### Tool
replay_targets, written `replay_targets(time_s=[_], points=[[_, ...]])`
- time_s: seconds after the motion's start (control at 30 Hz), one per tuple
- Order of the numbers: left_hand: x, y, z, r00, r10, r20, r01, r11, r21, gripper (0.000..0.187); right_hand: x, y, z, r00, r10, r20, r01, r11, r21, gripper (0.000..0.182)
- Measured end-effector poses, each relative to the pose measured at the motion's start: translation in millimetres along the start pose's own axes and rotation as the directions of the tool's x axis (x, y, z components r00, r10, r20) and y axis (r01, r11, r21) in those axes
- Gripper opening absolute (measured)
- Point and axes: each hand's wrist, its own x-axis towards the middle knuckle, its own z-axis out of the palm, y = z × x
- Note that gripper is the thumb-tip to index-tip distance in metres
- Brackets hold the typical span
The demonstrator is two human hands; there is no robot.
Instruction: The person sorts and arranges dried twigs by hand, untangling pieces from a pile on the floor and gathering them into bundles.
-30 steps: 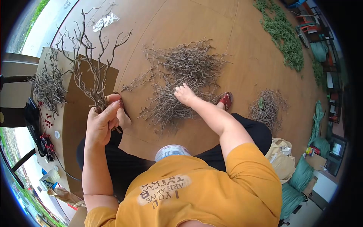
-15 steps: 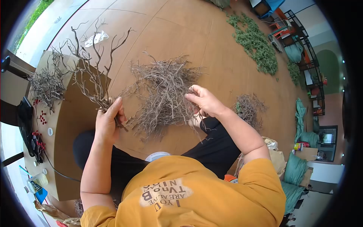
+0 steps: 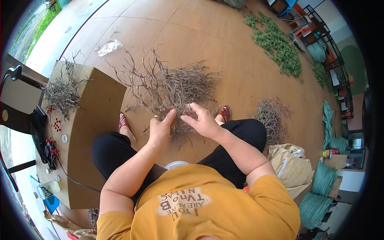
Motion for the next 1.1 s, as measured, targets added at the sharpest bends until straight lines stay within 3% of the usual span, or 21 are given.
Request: replay_targets(time_s=[0.07,0.1,0.13,0.23,0.27,0.37,0.4,0.43,0.47,0.53,0.57,0.67,0.7,0.77,0.8,0.83,0.93,0.97,1.07,1.1], points=[[5,3,0,0.999,-0.020,-0.029,0.021,1.000,0.009,0.026,3,5,7,0.999,0.035,0.012,-0.037,0.940,0.340,0.027],[7,5,-1,1.000,-0.030,-0.011,0.030,1.000,0.005,0.026,9,21,-3,0.984,0.164,0.069,-0.178,0.911,0.373,0.027],[9,8,-1,0.999,-0.040,0.010,0.040,0.999,0.000,0.027,14,6,-8,0.950,0.311,-0.032,-0.264,0.855,0.446,0.024],[17,20,-5,0.995,-0.048,0.084,0.049,0.999,-0.006,0.031,22,4,-30,0.903,0.429,-0.015,-0.347,0.750,0.563,0.020],[23,24,-13,0.998,-0.054,0.024,0.051,0.994,0.095,0.029,21,6,-36,0.908,0.420,-0.010,-0.348,0.765,0.541,0.019],[33,37,-29,0.946,0.314,-0.081,-0.261,0.885,0.385,0.023,20,14,-49,0.918,0.397,0.004,-0.352,0.810,0.468,0.015],[35,39,-32,0.896,0.439,-0.064,-0.366,0.812,0.455,0.021,19,16,-49,0.922,0.387,0.007,-0.342,0.805,0.485,0.015],[37,40,-34,0.856,0.516,0.023,-0.448,0.720,0.529,0.032,18,19,-48,0.926,0.378,0.010,-0.332,0.800,0.501,0.014],[38,41,-31,0.809,0.552,0.203,-0.540,0.560,0.629,0.038,16,20,-46,0.930,0.368,0.014,-0.322,0.794,0.515,0.014],[38,47,-22,0.670,0.502,0.547,-0.701,0.185,0.689,0.052,12,12,-41,0.904,0.421,0.077,-0.386,0.723,0.573,0.013],[43,35,-25,0.701,0.401,0.590,-0.686,0.155,0.711,0.068,11,9,-39,0.890,0.443,0.111,-0.416,0.687,0.596,0.013],[38,33,-14,0.549,0.544,0.635,-0.691,-0.132,0.711,0.046,9,35,-41,0.859,0.469,0.205,-0.499,0.680,0.537,0.017],[42,35,-17,0.568,0.526,0.633,-0.691,-0.113,0.714,0.041,10,21,-41,0.883,0.457,0.107,-0.429,0.692,0.581,0.021],[50,40,-29,0.603,0.485,0.634,-0.696,-0.069,0.715,0.031,22,31,-49,0.850,0.525,0.048,-0.486,0.747,0.454,0.022],[45,43,-32,0.711,0.403,0.576,-0.623,-0.019,0.782,0.021,26,40,-55,0.831,0.557,0.007,-0.515,0.764,0.389,0.022],[40,44,-32,0.742,0.394,0.543,-0.588,-0.007,0.809,0.017,32,51,-50,0.829,0.559,-0.015,-0.500,0.752,0.430,0.022],[28,38,-31,0.840,0.330,0.431,-0.484,0.095,0.870,0.015,36,85,-43,0.933,0.358,-0.045,-0.346,0.923,0.166,0.023],[26,37,-33,0.869,0.301,0.391,-0.445,0.133,0.886,0.018,38,88,-43,0.929,0.366,-0.059,-0.361,0.929,0.077,0.026],[27,43,-46,0.982,0.082,0.171,-0.186,0.587,0.788,0.025,41,97,-51,0.961,0.273,0.045,-0.271,0.961,-0.048,0.026],[23,48,-47,0.990,0.024,0.139,-0.107,0.764,0.637,0.027,40,89,-52,0.980,0.201,0.000,-0.199,0.968,-0.152,0.026]])
